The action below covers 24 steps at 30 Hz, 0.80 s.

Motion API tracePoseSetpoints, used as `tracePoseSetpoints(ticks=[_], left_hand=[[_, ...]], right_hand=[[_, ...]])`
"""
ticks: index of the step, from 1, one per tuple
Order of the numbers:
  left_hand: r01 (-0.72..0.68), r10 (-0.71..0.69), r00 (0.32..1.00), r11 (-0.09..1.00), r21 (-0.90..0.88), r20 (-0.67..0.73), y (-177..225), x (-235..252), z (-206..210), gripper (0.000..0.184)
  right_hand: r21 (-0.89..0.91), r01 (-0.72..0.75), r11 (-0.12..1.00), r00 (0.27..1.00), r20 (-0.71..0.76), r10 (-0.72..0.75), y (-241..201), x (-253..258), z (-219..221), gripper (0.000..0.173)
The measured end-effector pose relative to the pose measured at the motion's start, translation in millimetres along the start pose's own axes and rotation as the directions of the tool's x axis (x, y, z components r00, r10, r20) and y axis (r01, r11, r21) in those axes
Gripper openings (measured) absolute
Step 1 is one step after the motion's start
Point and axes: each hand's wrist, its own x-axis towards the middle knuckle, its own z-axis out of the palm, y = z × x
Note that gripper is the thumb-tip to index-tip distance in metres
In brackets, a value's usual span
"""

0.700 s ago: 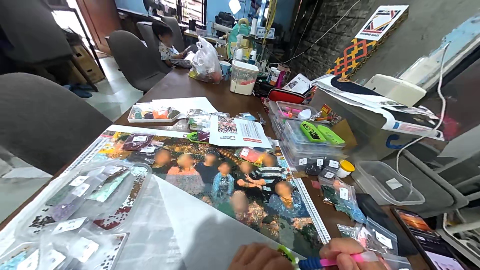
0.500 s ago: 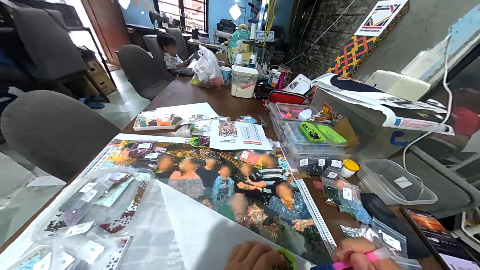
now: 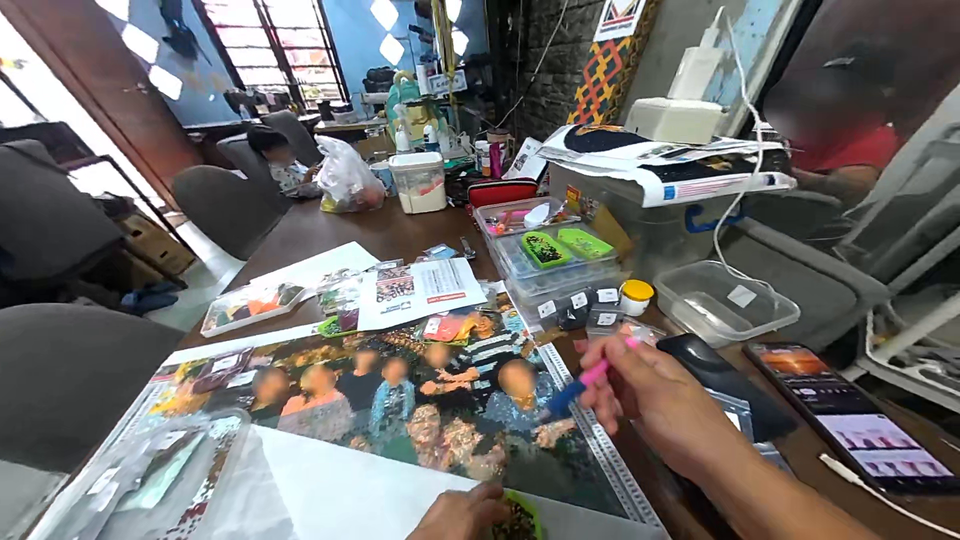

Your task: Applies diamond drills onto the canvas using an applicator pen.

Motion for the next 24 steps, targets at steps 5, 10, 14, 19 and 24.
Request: tracePoseSetpoints(ticks=[5, 10, 14, 19, 24], left_hand=[[-0.027, 0.028, 1.000, 0.999, 0.025, -0.012, -3, 0, 2, 0.077], [-0.038, 0.038, 0.999, 0.995, 0.092, 0.001, 1, 11, 3, 0.076], [-0.077, 0.072, 0.997, 0.984, 0.158, 0.036, 5, 21, 8, 0.077], [-0.123, 0.116, 0.992, 0.978, 0.171, 0.055, 8, 33, 17, 0.079], [-0.175, 0.174, 0.985, 0.973, 0.149, 0.022, 2, 33, 21, 0.078]], right_hand=[[0.288, -0.107, 0.952, 0.994, 0.042, 0.099, -1, 18, 12, 0.016], [0.291, -0.102, 0.951, 0.994, -0.008, 0.109, -2, 18, 13, 0.011], [0.258, -0.043, 0.965, 0.997, -0.052, 0.059, -16, 12, -6, 0.017], [-0.127, 0.121, 0.984, 0.990, -0.052, -0.128, -39, -23, -53, 0.030], [-0.834, 0.229, 0.502, 0.913, 0.005, -0.408, -17, -88, -91, 0.025]])
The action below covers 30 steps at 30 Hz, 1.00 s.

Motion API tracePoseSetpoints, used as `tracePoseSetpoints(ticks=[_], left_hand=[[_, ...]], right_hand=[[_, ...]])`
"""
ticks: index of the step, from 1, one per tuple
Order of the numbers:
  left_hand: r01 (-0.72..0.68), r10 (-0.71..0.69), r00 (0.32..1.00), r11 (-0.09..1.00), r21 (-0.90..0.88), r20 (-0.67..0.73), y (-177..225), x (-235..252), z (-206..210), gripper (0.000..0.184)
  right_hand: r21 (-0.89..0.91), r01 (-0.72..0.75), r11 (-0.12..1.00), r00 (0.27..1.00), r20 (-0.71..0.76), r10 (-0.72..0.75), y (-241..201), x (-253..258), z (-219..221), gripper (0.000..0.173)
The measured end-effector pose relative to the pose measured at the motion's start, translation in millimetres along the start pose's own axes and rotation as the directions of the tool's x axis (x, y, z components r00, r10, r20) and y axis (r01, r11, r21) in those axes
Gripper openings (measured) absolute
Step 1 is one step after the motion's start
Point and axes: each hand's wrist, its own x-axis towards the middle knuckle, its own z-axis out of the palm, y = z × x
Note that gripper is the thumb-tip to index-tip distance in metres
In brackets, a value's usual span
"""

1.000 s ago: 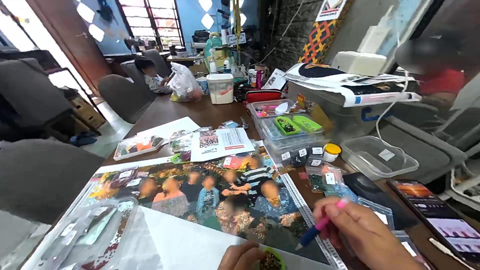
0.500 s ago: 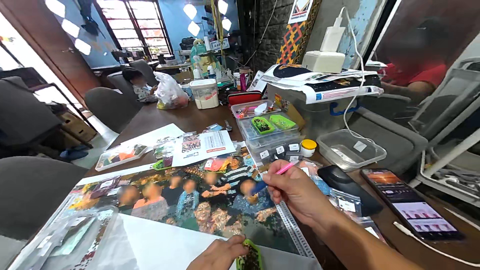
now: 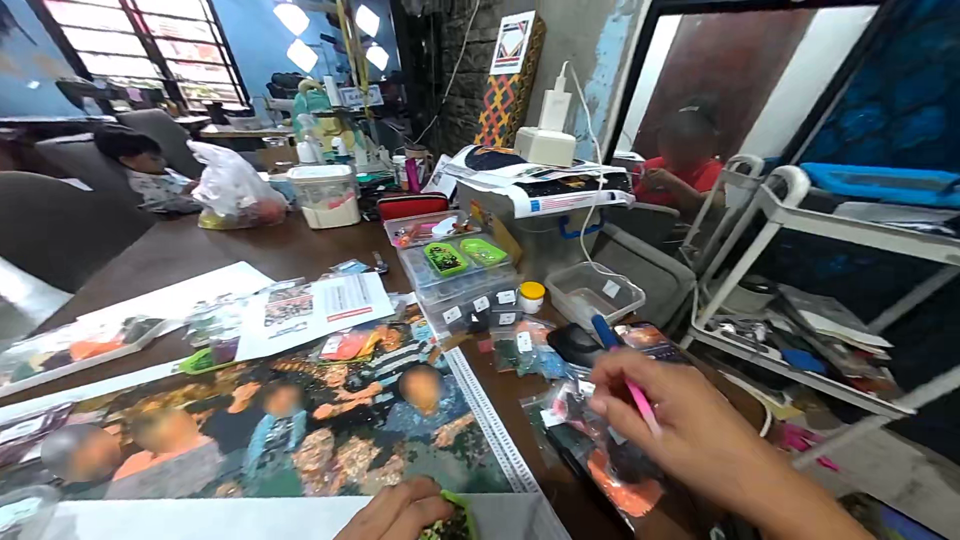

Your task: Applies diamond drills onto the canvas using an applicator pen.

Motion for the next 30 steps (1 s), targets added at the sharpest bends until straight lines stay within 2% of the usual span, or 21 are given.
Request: tracePoseSetpoints(ticks=[2, 4, 8, 10, 14, 18, 20, 23, 25, 28, 30], left_hand=[[-0.011, 0.011, 1.000, 1.000, -0.007, -0.006, 0, -2, 0, 0.079], [-0.007, 0.007, 1.000, 1.000, -0.006, -0.003, 0, -2, -1, 0.079], [-0.016, 0.016, 1.000, 1.000, 0.020, -0.003, 0, -3, -1, 0.082], [-0.038, 0.039, 0.999, 0.998, 0.056, -0.021, -1, -5, 0, 0.084], [-0.069, 0.079, 0.993, 0.991, 0.111, -0.084, -1, -7, 4, 0.087], [-0.088, 0.098, 0.990, 0.991, 0.101, -0.101, -3, -6, 8, 0.095], [-0.056, 0.059, 0.994, 0.998, 0.039, -0.089, 0, -5, 5, 0.096], [-0.043, 0.045, 0.995, 0.999, 0.016, -0.093, 3, -4, 3, 0.094], [-0.086, 0.089, 0.989, 0.996, 0.031, -0.120, 1, -2, 7, 0.092], [-0.147, 0.156, 0.976, 0.987, 0.070, -0.152, -4, 0, 15, 0.091], [-0.127, 0.139, 0.976, 0.989, 0.078, -0.169, -3, 1, 16, 0.094]], right_hand=[[-0.092, 0.034, 0.995, 0.999, -0.014, -0.036, 4, -28, 7, 0.023], [-0.107, 0.020, 0.994, 1.000, 0.016, -0.018, 0, -47, 17, 0.019], [-0.157, 0.041, 0.987, 0.999, 0.040, -0.035, -14, -56, 43, 0.017], [-0.155, 0.074, 0.985, 0.997, -0.008, -0.076, -20, -47, 53, 0.019], [-0.042, 0.209, 0.977, 0.968, -0.131, -0.213, -31, -5, 81, 0.025], [0.155, 0.122, 0.980, 0.986, -0.133, -0.102, -58, 43, 108, 0.026], [0.170, 0.127, 0.977, 0.977, -0.189, -0.094, -61, 61, 124, 0.025], [0.022, 0.309, 0.951, 0.905, -0.313, -0.287, -38, 71, 144, 0.021], [-0.056, 0.400, 0.915, 0.858, -0.329, -0.395, -23, 72, 144, 0.021], [-0.121, 0.388, 0.914, 0.843, -0.354, -0.405, -17, 76, 136, 0.023], [-0.161, 0.359, 0.920, 0.844, -0.366, -0.393, -16, 79, 134, 0.025]])
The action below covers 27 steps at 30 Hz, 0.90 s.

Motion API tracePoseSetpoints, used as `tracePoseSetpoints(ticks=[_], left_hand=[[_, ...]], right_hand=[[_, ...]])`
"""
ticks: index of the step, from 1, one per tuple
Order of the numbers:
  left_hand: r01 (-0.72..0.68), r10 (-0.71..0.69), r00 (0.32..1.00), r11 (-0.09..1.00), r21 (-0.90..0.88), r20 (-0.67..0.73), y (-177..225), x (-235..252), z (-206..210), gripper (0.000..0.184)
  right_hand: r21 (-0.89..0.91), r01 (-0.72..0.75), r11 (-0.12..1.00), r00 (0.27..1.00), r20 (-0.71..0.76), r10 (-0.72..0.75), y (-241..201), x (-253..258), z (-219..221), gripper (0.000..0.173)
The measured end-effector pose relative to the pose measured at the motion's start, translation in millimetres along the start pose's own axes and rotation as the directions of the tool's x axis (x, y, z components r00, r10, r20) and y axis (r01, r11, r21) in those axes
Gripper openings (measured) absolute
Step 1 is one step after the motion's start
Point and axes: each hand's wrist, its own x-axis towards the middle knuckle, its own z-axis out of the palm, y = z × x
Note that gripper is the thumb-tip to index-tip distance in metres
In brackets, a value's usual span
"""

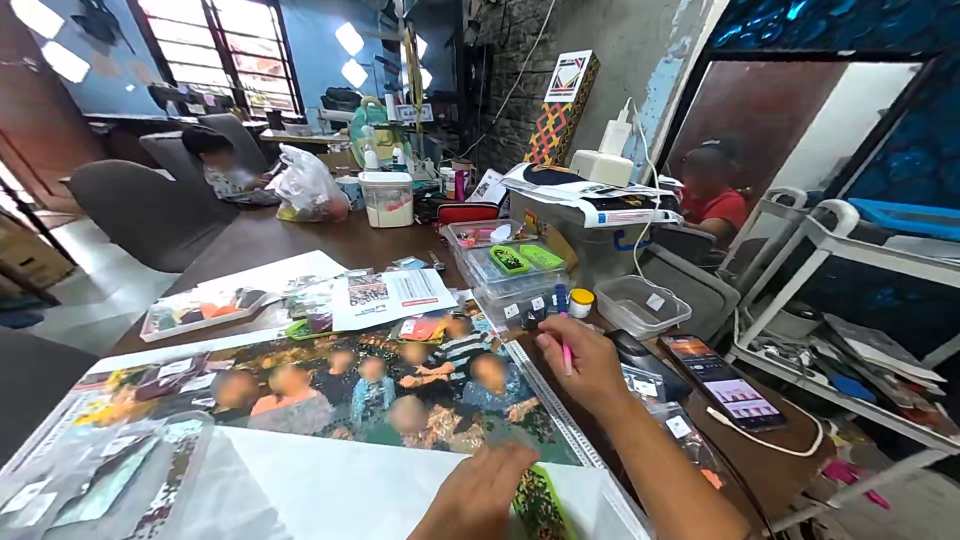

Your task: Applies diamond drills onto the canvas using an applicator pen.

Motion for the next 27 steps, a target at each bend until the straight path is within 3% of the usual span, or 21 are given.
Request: tracePoseSetpoints(ticks=[3, 7, 11, 13, 16, 20, 23, 25, 27], left_hand=[[0.068, -0.067, 0.997, 0.998, -0.015, 0.040, 4, 0, -4, 0.099], [0.016, -0.016, 0.999, 1.000, -0.009, 0.045, 1, 1, -4, 0.099], [0.037, -0.036, 0.998, 0.999, -0.024, 0.059, 3, 2, -11, 0.098], [0.087, -0.084, 0.992, 0.996, -0.033, 0.090, 6, 1, -12, 0.099], [0.085, -0.080, 0.993, 0.995, -0.060, 0.083, 6, 0, -13, 0.103], [0.084, -0.071, 0.995, 0.979, -0.185, 0.074, -2, -4, -14, 0.111], [0.140, -0.120, 0.988, 0.962, -0.236, 0.095, -4, -2, -14, 0.114], [0.176, -0.148, 0.981, 0.954, -0.244, 0.126, -1, 0, -15, 0.115], [0.194, -0.160, 0.975, 0.951, -0.241, 0.152, 0, 2, -16, 0.114]], right_hand=[[-0.056, -0.020, 0.998, 1.000, 0.012, 0.021, 3, -2, 5, 0.028], [-0.064, -0.046, 0.997, 0.999, 0.017, 0.047, 6, -7, 7, 0.027], [0.128, -0.183, 0.975, 0.982, 0.077, 0.174, 3, -15, 16, 0.032], [0.309, -0.274, 0.911, 0.960, 0.137, 0.242, 2, -22, 15, 0.034], [0.569, -0.384, 0.727, 0.923, 0.212, 0.321, -4, -18, 8, 0.034], [0.652, -0.496, 0.573, 0.860, 0.281, 0.425, -8, -14, -13, 0.035], [0.758, -0.518, 0.398, 0.817, 0.301, 0.492, -11, -19, -20, 0.028], [0.802, -0.516, 0.301, 0.814, 0.349, 0.465, -17, -22, -23, 0.021], [0.814, -0.487, 0.316, 0.852, 0.362, 0.378, -24, -27, -27, 0.021]])
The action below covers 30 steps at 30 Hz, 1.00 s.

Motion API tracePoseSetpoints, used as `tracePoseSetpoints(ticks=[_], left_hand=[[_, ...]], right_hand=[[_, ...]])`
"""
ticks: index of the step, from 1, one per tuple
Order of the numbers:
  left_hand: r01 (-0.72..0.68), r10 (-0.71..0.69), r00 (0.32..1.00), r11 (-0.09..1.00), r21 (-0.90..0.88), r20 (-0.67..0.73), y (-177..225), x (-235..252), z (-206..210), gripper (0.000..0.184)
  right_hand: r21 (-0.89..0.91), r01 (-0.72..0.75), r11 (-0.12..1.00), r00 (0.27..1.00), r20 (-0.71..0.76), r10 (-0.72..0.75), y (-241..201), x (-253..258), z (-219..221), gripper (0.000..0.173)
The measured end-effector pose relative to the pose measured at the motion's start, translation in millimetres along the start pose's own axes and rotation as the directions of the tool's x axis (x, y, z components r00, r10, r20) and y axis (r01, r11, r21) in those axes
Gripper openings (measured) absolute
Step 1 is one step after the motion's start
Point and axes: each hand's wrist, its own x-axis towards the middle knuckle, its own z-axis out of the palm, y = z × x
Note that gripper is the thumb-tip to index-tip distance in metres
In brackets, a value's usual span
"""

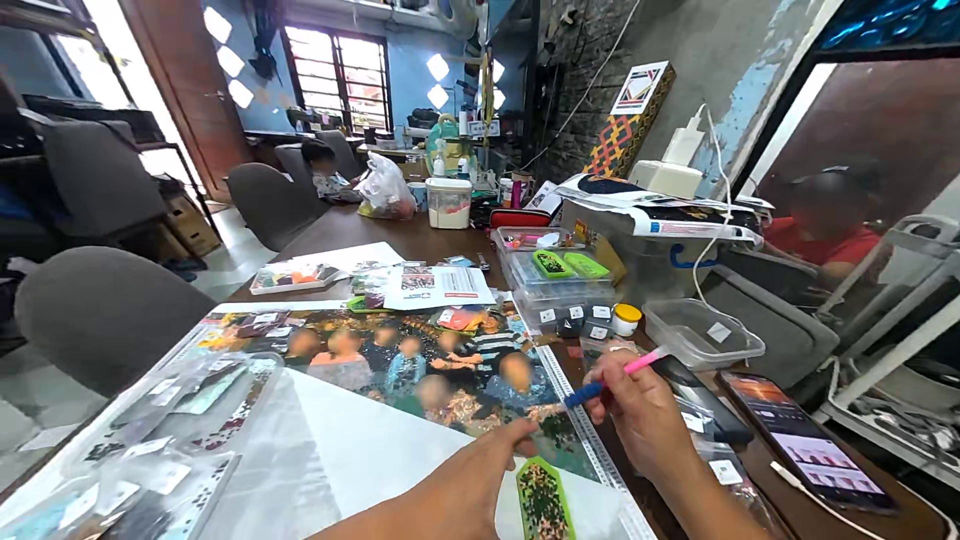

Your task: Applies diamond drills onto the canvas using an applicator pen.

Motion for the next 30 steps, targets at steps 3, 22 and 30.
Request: tracePoseSetpoints(ticks=[3, 22, 30], left_hand=[[0.010, -0.010, 1.000, 1.000, 0.002, 0.001, 1, 2, 1, 0.115], [-0.048, 0.050, 0.998, 0.996, 0.078, -0.026, -3, 2, 5, 0.111], [-0.045, 0.048, 0.998, 0.994, 0.097, -0.032, 3, 1, 4, 0.107]], right_hand=[[-0.187, 0.163, 0.969, 0.975, 0.183, -0.128, 4, -11, 3, 0.041], [-0.382, 0.364, 0.849, 0.913, 0.328, -0.244, 32, -25, 18, 0.044], [-0.401, 0.390, 0.829, 0.897, 0.367, -0.245, 36, -26, 19, 0.044]])
